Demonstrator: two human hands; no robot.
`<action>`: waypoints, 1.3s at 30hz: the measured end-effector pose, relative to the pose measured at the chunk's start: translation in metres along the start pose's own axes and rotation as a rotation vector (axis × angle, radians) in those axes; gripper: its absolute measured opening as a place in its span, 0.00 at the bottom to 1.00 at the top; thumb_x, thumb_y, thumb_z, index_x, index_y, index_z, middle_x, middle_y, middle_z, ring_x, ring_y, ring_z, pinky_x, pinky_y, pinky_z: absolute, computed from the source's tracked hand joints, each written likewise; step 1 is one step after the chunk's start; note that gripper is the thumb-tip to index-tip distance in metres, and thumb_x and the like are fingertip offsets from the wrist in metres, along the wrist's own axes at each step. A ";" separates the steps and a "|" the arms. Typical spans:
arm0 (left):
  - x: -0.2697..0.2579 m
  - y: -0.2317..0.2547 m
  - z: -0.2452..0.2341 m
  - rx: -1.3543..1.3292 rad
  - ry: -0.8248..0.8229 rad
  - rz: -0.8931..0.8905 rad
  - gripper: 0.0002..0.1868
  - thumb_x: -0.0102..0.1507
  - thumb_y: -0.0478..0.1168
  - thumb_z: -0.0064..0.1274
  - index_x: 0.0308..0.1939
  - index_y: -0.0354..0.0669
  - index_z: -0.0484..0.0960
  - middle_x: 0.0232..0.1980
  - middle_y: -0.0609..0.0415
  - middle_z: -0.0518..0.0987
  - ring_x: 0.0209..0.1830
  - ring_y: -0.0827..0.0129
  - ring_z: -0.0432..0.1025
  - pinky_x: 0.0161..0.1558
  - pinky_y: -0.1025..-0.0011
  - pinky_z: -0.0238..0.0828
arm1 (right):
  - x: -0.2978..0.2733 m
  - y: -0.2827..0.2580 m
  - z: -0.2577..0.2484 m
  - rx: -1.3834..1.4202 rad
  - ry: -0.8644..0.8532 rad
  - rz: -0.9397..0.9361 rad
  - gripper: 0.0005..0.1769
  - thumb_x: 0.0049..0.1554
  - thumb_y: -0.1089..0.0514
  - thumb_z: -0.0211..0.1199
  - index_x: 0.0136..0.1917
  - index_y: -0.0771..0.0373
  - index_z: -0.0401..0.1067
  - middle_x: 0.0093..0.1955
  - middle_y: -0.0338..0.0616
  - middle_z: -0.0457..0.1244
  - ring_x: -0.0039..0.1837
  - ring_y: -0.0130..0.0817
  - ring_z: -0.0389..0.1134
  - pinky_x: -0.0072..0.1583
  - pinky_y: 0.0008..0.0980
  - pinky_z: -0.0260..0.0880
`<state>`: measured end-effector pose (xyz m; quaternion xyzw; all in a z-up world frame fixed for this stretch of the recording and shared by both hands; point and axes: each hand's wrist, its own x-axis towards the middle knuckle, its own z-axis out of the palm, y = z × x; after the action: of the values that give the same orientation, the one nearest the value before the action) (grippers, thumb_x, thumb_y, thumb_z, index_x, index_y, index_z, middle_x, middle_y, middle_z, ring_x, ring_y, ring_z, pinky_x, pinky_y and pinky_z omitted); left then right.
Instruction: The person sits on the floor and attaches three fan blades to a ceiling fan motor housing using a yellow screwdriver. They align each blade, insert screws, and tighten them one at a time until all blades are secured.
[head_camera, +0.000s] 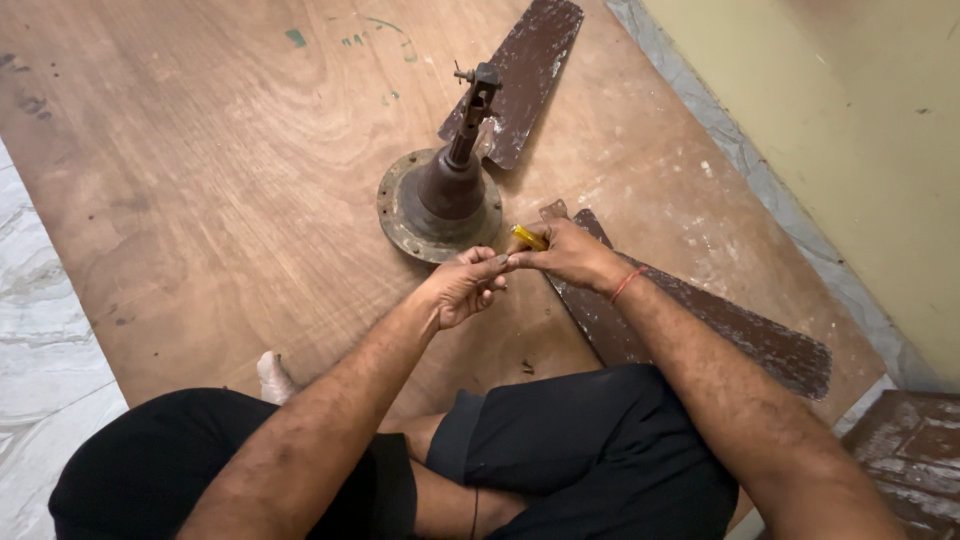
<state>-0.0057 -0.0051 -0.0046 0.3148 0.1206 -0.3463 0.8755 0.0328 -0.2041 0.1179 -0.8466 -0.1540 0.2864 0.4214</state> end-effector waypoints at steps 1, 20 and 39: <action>0.000 -0.001 0.001 0.014 0.006 0.008 0.13 0.64 0.39 0.62 0.46 0.49 0.71 0.37 0.62 0.81 0.31 0.79 0.77 0.25 0.83 0.72 | 0.001 0.002 -0.001 -0.010 -0.013 -0.013 0.12 0.57 0.53 0.69 0.46 0.65 0.79 0.40 0.37 0.70 0.45 0.21 0.67 0.48 0.28 0.70; 0.140 -0.126 0.009 0.678 0.613 -0.035 0.10 0.62 0.43 0.61 0.36 0.38 0.82 0.31 0.50 0.80 0.27 0.63 0.75 0.30 0.64 0.73 | 0.014 0.078 -0.043 0.084 0.404 0.083 0.09 0.59 0.58 0.68 0.52 0.64 0.76 0.42 0.34 0.66 0.43 0.21 0.63 0.46 0.25 0.65; 0.127 -0.120 0.050 0.173 0.470 0.113 0.16 0.71 0.44 0.46 0.60 0.47 0.77 0.45 0.55 0.82 0.35 0.69 0.77 0.34 0.68 0.79 | 0.010 0.058 -0.053 -0.123 0.451 0.100 0.12 0.59 0.53 0.68 0.51 0.64 0.78 0.40 0.34 0.69 0.42 0.20 0.65 0.46 0.25 0.67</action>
<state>0.0049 -0.1716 -0.0761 0.4667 0.2726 -0.2230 0.8113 0.0749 -0.2669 0.0932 -0.9196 -0.0313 0.1007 0.3783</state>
